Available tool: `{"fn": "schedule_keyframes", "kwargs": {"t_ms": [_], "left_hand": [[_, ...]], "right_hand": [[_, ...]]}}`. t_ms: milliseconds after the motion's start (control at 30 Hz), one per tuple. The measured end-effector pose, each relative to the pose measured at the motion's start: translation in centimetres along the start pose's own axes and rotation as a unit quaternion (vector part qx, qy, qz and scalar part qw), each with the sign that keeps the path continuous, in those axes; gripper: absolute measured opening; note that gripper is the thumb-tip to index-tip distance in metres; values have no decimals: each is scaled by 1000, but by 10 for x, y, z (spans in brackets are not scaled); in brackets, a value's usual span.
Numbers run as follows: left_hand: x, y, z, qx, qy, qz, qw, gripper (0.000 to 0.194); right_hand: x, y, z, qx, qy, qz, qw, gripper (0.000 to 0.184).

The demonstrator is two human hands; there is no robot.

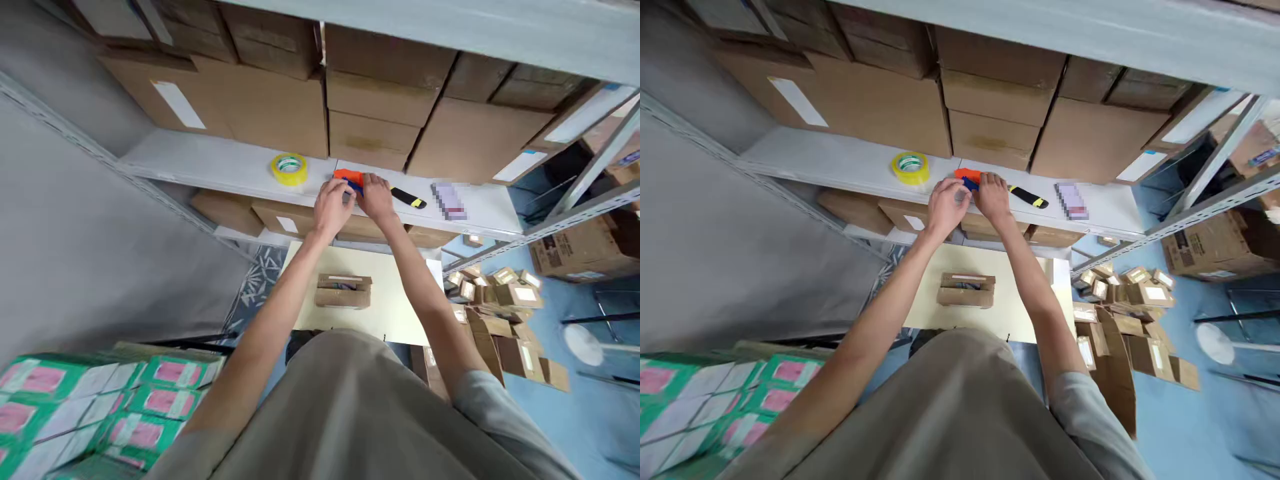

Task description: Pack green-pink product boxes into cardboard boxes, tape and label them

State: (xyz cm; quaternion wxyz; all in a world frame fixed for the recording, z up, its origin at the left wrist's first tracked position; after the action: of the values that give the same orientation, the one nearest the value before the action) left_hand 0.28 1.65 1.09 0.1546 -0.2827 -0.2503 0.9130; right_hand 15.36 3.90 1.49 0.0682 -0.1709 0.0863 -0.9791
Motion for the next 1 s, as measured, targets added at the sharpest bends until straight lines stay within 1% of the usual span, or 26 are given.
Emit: {"fn": "schedule_keyframes", "kwargs": {"t_ms": [33,100,167,233,300,333,367,400,467,500,533,567,600,633,700,800,900,933,1000], "left_hand": [[-1,0,1,3,-2,-4,1000,9],[0,5,3,8,6,-6,1000,10],[9,26,6,13,30,2,999,13],[21,63,12,19,68,23,997,17],[32,112,18,32,114,61,991,18],[35,138,22,44,138,83,986,18],[35,163,25,60,162,107,979,17],[33,186,28,75,185,131,971,15],[26,224,33,98,221,172,955,17],[21,239,34,104,232,187,949,19],[17,251,35,107,237,199,945,21],[15,261,36,109,239,208,942,22],[14,269,35,113,241,217,939,21],[14,276,34,121,242,223,936,21],[18,287,32,143,249,225,931,20],[25,296,28,194,249,210,925,19],[29,295,28,240,239,191,921,20],[30,291,29,248,243,191,918,21],[32,282,32,242,267,217,907,29]], "right_hand": [[1,-7,-5,19,8,-13,1000,47],[1,-16,-14,36,5,-29,999,46],[-4,-11,-22,26,-23,-33,999,46],[-12,14,-30,0,-78,-28,997,48],[-17,56,-39,-17,-171,-21,985,54],[-17,83,-45,-18,-232,-22,972,58],[-15,111,-51,-17,-307,-26,951,62],[-10,139,-58,-12,-391,-34,920,66],[5,192,-74,25,-547,-78,833,70],[13,214,-82,46,-601,-110,790,70],[21,233,-90,59,-637,-139,756,69],[27,249,-97,67,-661,-164,729,68],[32,261,-104,72,-675,-181,711,68],[34,270,-109,77,-682,-191,702,67],[35,280,-118,98,-680,-198,699,68],[29,284,-127,132,-653,-202,718,72],[22,286,-130,138,-645,-198,725,74],[21,287,-129,142,-648,-195,722,75],[20,290,-126,160,-654,-185,716,77]]}}
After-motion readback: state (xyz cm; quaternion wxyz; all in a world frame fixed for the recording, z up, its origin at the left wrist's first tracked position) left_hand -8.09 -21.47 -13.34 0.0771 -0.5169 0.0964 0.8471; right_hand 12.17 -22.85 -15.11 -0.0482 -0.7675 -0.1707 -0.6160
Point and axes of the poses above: each hand's wrist, its own y-axis away from the middle knuckle, its own z-axis out of the back of the hand, x = y × z, the point moved 2 cm from there along -y, towards the middle knuckle, and after that the axes turned 14 degrees about -y, right-handed, at the moved point
